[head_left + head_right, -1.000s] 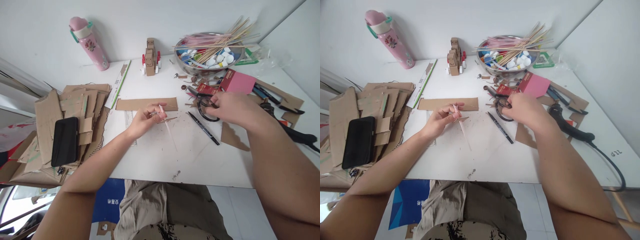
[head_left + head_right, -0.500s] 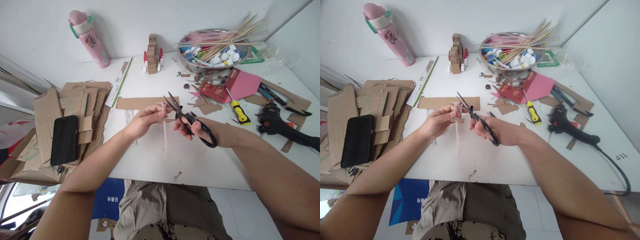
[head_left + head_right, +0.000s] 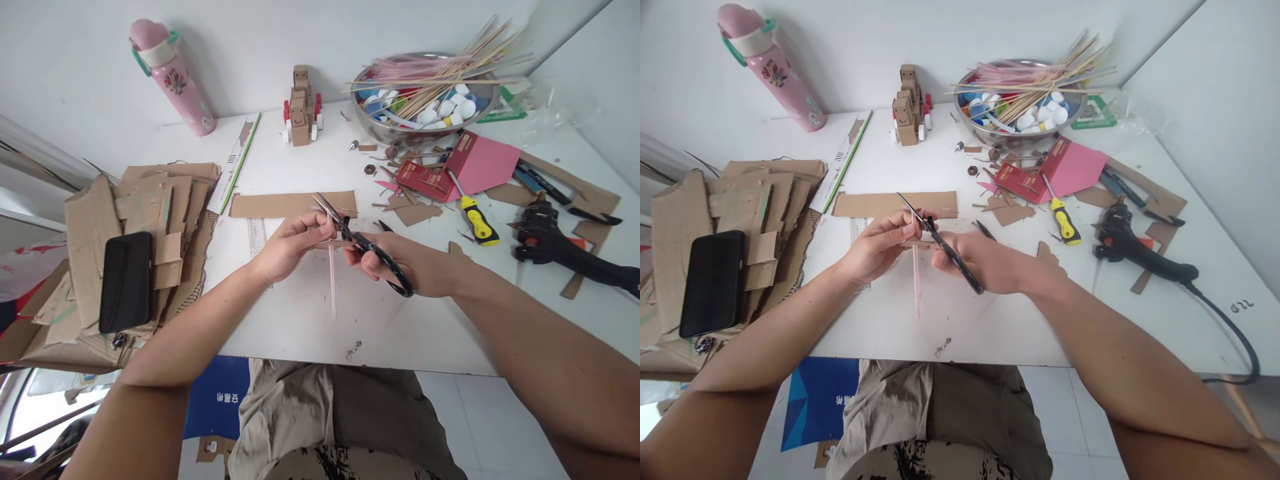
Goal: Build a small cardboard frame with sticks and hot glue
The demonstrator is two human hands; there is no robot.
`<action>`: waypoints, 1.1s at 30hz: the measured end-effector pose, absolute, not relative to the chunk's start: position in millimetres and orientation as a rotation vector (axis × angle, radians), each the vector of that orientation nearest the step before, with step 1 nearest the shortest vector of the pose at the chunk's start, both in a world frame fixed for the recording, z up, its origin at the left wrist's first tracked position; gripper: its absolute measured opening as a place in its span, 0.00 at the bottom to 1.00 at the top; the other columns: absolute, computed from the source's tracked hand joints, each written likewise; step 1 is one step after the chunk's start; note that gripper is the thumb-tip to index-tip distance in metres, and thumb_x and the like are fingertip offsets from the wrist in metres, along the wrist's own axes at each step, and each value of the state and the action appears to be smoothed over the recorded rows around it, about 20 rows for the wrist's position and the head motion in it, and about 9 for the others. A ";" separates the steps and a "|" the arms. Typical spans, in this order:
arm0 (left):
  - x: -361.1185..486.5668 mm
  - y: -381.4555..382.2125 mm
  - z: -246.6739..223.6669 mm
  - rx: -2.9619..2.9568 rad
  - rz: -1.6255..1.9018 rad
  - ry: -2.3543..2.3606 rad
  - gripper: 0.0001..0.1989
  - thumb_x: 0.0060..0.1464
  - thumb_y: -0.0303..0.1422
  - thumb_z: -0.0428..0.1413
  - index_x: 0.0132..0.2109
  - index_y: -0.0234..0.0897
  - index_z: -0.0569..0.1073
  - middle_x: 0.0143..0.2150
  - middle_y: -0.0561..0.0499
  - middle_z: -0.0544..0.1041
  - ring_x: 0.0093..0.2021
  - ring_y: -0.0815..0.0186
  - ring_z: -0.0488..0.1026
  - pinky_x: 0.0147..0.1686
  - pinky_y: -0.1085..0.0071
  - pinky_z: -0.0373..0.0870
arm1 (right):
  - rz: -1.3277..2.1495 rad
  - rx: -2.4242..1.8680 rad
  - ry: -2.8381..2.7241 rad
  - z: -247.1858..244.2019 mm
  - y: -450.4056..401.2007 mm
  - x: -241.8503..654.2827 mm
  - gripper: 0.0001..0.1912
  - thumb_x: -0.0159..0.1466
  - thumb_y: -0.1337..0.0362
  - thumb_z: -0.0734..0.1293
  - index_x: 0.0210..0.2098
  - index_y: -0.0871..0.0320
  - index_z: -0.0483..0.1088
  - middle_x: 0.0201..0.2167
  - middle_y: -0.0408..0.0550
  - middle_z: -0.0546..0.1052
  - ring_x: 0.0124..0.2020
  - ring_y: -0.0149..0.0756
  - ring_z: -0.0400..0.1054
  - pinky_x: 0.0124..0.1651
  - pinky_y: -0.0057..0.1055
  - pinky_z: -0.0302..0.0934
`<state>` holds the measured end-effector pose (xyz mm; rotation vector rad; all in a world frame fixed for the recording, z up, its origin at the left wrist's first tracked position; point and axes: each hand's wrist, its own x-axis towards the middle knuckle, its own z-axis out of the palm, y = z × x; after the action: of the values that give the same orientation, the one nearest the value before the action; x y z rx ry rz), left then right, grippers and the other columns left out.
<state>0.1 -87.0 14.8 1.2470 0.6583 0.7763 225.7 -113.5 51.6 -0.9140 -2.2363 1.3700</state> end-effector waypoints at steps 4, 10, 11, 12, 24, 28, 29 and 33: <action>-0.6 -86.6 14.9 1.257 0.762 0.667 0.22 0.58 0.54 0.70 0.34 0.42 0.76 0.54 0.46 0.85 0.56 0.52 0.83 0.55 0.53 0.81 | 1.356 -0.882 -2.252 50.2 -112.6 225.2 0.38 0.72 0.23 0.51 0.28 0.49 0.52 0.25 0.41 0.60 0.28 0.37 0.55 0.32 0.41 0.56; 0.4 -87.1 17.0 1.222 0.780 0.669 0.20 0.57 0.50 0.71 0.32 0.41 0.75 0.55 0.46 0.85 0.56 0.52 0.83 0.52 0.55 0.82 | 1.384 -0.930 -2.169 50.7 -115.3 222.4 0.41 0.66 0.16 0.51 0.28 0.49 0.50 0.25 0.41 0.60 0.29 0.37 0.53 0.33 0.39 0.54; 0.8 -87.5 17.8 1.204 0.781 0.669 0.20 0.56 0.50 0.72 0.32 0.41 0.76 0.55 0.47 0.85 0.54 0.53 0.83 0.51 0.57 0.82 | 1.385 -0.947 -2.154 50.2 -116.1 222.0 0.42 0.65 0.16 0.52 0.28 0.49 0.51 0.25 0.41 0.60 0.29 0.36 0.53 0.33 0.39 0.53; 1.1 -88.0 18.6 1.185 0.784 0.670 0.20 0.55 0.50 0.73 0.32 0.41 0.76 0.55 0.47 0.85 0.53 0.55 0.83 0.50 0.58 0.81 | 1.386 -0.964 -2.141 49.3 -116.8 221.6 0.42 0.65 0.16 0.52 0.28 0.49 0.52 0.24 0.40 0.60 0.29 0.36 0.52 0.32 0.38 0.52; 0.8 -88.9 18.3 1.065 0.816 0.624 0.16 0.55 0.45 0.73 0.34 0.39 0.79 0.53 0.47 0.84 0.58 0.55 0.80 0.51 0.63 0.78 | 1.351 -1.256 -1.998 52.1 -122.7 212.0 0.38 0.64 0.22 0.64 0.25 0.49 0.55 0.21 0.37 0.58 0.24 0.31 0.51 0.29 0.35 0.47; 0.3 -87.4 15.5 1.076 0.816 0.598 0.16 0.57 0.46 0.72 0.34 0.40 0.80 0.48 0.48 0.83 0.57 0.55 0.81 0.51 0.63 0.79 | 1.327 -1.343 -1.900 50.0 -121.3 211.0 0.42 0.57 0.15 0.63 0.24 0.49 0.59 0.19 0.37 0.58 0.21 0.31 0.52 0.27 0.35 0.48; 0.1 -87.1 14.9 1.080 0.814 0.595 0.16 0.58 0.46 0.72 0.35 0.40 0.80 0.50 0.47 0.84 0.57 0.55 0.81 0.51 0.63 0.79 | 1.317 -1.368 -1.857 49.7 -119.5 213.6 0.43 0.56 0.14 0.62 0.25 0.49 0.60 0.18 0.37 0.59 0.20 0.31 0.54 0.26 0.35 0.49; -1.4 -86.6 13.2 1.087 0.818 0.587 0.17 0.59 0.47 0.72 0.37 0.39 0.81 0.62 0.44 0.83 0.62 0.52 0.79 0.53 0.61 0.79 | 1.088 -1.541 -1.824 53.7 -108.5 233.9 0.46 0.55 0.10 0.53 0.25 0.48 0.57 0.16 0.39 0.62 0.18 0.34 0.58 0.26 0.37 0.52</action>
<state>-1.4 -86.6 13.2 1.0870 0.5866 0.8183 233.9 -108.5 53.7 -1.5410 -1.8242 1.0875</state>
